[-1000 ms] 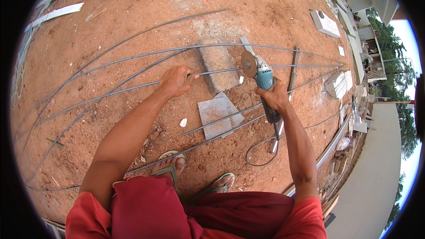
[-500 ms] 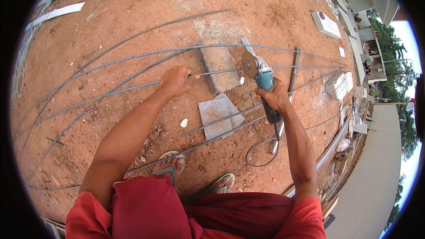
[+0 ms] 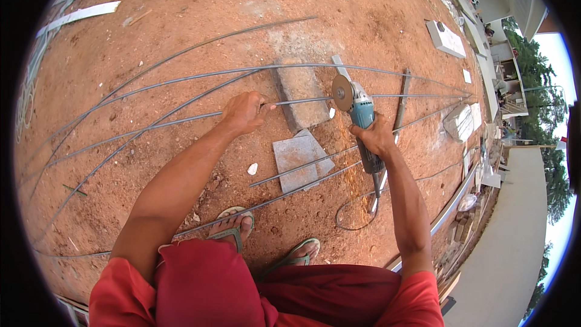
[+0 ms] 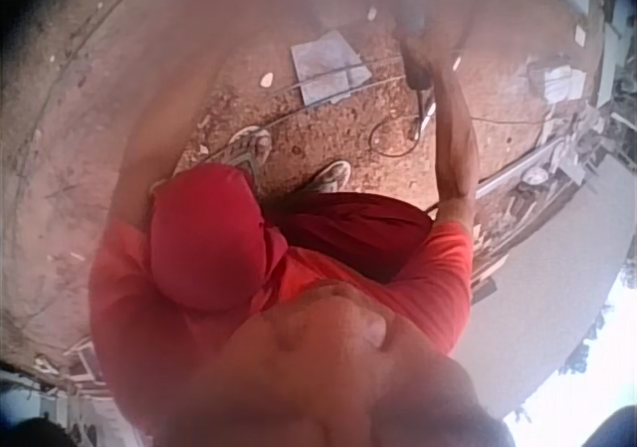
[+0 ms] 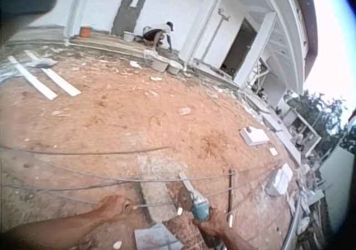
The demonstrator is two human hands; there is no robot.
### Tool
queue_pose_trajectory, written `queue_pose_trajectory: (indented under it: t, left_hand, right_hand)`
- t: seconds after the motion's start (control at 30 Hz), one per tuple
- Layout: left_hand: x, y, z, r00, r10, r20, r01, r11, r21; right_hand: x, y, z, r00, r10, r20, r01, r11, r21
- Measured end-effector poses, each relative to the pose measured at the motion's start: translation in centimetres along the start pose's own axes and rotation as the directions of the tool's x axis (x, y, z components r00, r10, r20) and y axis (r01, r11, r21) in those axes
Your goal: The person arranges several long metal rods on the ground and uses an angle grinder to cut them into shorter pieces. The person repeatedly positions the rods, cuts them, and moves the cut pieces aside.
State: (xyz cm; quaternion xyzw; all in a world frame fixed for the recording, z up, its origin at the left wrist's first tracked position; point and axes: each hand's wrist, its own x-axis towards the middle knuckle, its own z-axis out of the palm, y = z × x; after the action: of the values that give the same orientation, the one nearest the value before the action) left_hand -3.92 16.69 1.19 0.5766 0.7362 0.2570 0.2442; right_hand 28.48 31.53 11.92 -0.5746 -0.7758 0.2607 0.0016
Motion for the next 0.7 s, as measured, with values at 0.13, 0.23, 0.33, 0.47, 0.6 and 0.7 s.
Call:
queue_pose_trajectory:
  t: [0.13,0.23,0.33,0.47,0.6,0.7]
  left_hand:
    - [0.3,0.3,0.0,0.997,-0.031,0.064,0.030,0.999,0.017]
    - [0.1,0.2,0.0,0.998,-0.033,0.050,0.032,0.999,0.010]
    - [0.0,0.2,-0.1,0.998,-0.036,0.047,0.036,0.999,0.002]
    - [0.0,0.7,-0.4,0.998,-0.037,0.059,0.036,0.999,0.005]
    - [0.0,0.8,-0.6,0.996,-0.046,0.082,0.042,0.998,0.046]
    - [-0.1,0.7,-0.5,0.997,-0.044,0.059,0.042,0.999,0.035]
  right_hand:
    - [0.0,0.5,0.1,1.000,0.013,0.013,-0.013,1.000,0.014]
    - [0.0,0.3,0.0,1.000,0.010,0.016,-0.010,1.000,0.005]
    - [0.1,0.2,0.0,0.999,0.022,0.037,-0.021,1.000,-0.019]
    - [0.5,0.5,0.2,1.000,-0.005,-0.006,0.005,1.000,-0.026]
    - [0.1,0.0,-0.2,1.000,-0.006,0.020,0.006,1.000,0.011]
    - [0.0,-0.2,-0.3,1.000,0.004,0.020,-0.003,1.000,-0.027]
